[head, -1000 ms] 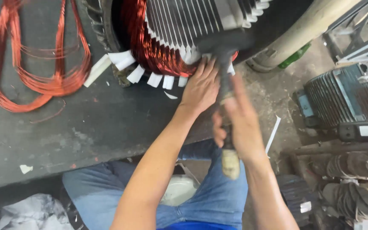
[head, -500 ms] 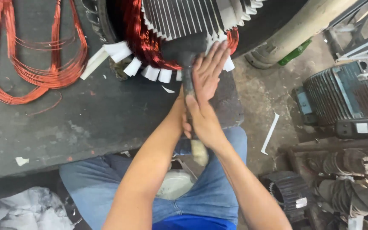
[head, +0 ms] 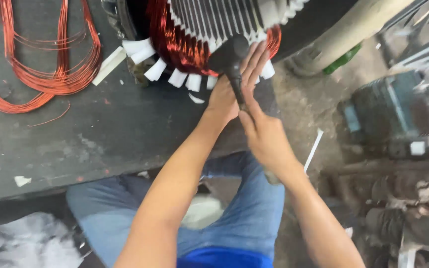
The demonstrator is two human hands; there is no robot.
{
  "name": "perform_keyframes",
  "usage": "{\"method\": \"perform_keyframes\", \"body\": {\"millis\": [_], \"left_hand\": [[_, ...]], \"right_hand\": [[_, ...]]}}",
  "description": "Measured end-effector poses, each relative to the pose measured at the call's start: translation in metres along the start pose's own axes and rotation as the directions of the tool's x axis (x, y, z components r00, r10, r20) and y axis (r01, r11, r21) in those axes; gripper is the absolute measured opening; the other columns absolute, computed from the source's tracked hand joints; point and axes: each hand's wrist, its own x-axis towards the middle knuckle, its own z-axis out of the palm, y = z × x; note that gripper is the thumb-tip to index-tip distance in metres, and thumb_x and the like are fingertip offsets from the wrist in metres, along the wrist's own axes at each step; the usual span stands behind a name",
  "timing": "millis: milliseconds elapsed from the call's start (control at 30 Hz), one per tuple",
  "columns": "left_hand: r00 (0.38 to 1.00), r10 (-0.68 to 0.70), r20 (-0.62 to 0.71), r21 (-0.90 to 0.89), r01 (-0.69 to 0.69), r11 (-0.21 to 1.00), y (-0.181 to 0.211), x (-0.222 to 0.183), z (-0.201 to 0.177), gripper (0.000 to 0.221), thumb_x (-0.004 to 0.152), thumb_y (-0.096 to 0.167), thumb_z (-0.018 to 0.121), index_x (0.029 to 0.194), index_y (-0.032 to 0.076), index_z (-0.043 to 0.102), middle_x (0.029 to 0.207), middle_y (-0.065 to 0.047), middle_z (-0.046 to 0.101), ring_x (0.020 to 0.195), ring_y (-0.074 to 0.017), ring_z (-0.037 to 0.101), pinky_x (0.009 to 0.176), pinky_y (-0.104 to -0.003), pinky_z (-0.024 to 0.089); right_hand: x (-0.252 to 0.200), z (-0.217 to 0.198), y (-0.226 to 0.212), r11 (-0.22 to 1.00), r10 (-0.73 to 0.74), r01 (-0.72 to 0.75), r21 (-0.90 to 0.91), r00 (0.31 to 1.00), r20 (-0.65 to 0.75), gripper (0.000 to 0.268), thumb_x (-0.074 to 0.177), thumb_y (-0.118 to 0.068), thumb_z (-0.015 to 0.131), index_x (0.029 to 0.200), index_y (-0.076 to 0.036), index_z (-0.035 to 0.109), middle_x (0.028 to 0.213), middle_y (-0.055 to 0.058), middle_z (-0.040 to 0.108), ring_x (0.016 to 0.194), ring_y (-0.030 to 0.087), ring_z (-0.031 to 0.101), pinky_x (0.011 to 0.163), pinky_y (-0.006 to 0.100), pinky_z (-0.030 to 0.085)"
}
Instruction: A person is rewinding an electric motor stator by manually inserting copper coils into slots and using a hammer to seat them properly.
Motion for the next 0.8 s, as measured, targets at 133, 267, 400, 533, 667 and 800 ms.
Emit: {"method": "perform_keyframes", "body": {"millis": [133,267,400,533,667,800], "left_hand": [[0.945,0.055,-0.322,0.071,-0.034,0.997,-0.003,0.003,0.025,0.040,0.109,0.023,0.054,0.138,0.005,0.073,0.156,-0.015,0.063,0.156,-0.0349,0.042,0.136,-0.052,0.021],[1.000,-0.001,0.021,0.025,0.001,1.000,0.000,0.007,0.018,0.087,0.112,0.007,0.068,0.178,0.003,0.012,0.183,-0.014,0.006,0.171,-0.0299,0.007,0.141,-0.046,0.008],[0.979,-0.084,-0.186,-0.327,0.019,0.945,0.005,0.007,0.021,0.059,0.122,0.003,0.039,0.176,0.011,0.019,0.183,-0.003,0.014,0.172,-0.0206,0.014,0.144,-0.040,0.013],[0.975,0.054,-0.214,-0.083,-0.073,0.994,-0.002,0.000,0.007,0.060,0.096,0.014,0.071,0.146,-0.015,0.059,0.154,-0.032,0.060,0.148,-0.0481,0.051,0.136,-0.054,0.022],[0.980,-0.198,0.030,-0.123,0.201,0.972,-0.014,-0.048,-0.041,0.089,0.105,0.029,0.079,0.171,-0.003,0.028,0.178,-0.025,0.021,0.167,-0.0379,0.015,0.138,-0.052,0.008],[0.987,-0.147,-0.068,0.570,0.160,0.806,-0.025,-0.060,-0.009,0.105,0.107,0.070,0.062,0.179,0.003,0.025,0.184,-0.021,0.013,0.170,-0.0348,0.009,0.141,-0.053,0.003]], "right_hand": [[-0.037,-0.053,-0.051,0.995,-0.014,0.035,0.089,0.974,-0.227,0.062,0.114,-0.031,0.047,0.174,-0.029,0.032,0.069,-0.003,0.058,0.056,0.012,0.053,0.069,0.031,0.056],[-0.013,0.012,-0.034,0.786,0.149,0.221,0.577,0.839,-0.524,0.078,0.112,-0.005,0.041,0.177,-0.019,0.000,0.067,0.002,0.053,0.047,0.010,0.047,0.043,0.025,0.044],[-0.001,-0.007,-0.024,0.954,-0.221,0.237,0.184,0.970,-0.105,0.058,0.117,-0.029,0.037,0.172,-0.025,0.021,0.111,0.020,0.057,0.050,0.012,0.036,0.045,0.032,0.035],[-0.033,-0.068,-0.023,0.968,-0.249,0.246,-0.039,0.959,-0.137,0.057,0.117,-0.023,0.052,0.173,-0.024,0.039,0.067,0.008,0.062,0.050,0.015,0.041,0.056,0.031,0.041],[-0.085,-0.105,-0.013,0.957,-0.290,0.256,-0.138,0.885,-0.366,0.073,0.118,-0.019,0.066,0.174,-0.028,0.021,0.160,0.016,0.070,0.069,0.016,0.079,0.081,0.036,0.066],[-0.085,-0.071,0.010,0.867,-0.353,0.496,0.053,0.686,-0.636,0.081,0.133,0.009,0.044,0.186,-0.039,0.004,0.097,0.019,0.077,0.069,0.019,0.072,0.071,0.032,0.072]]}}
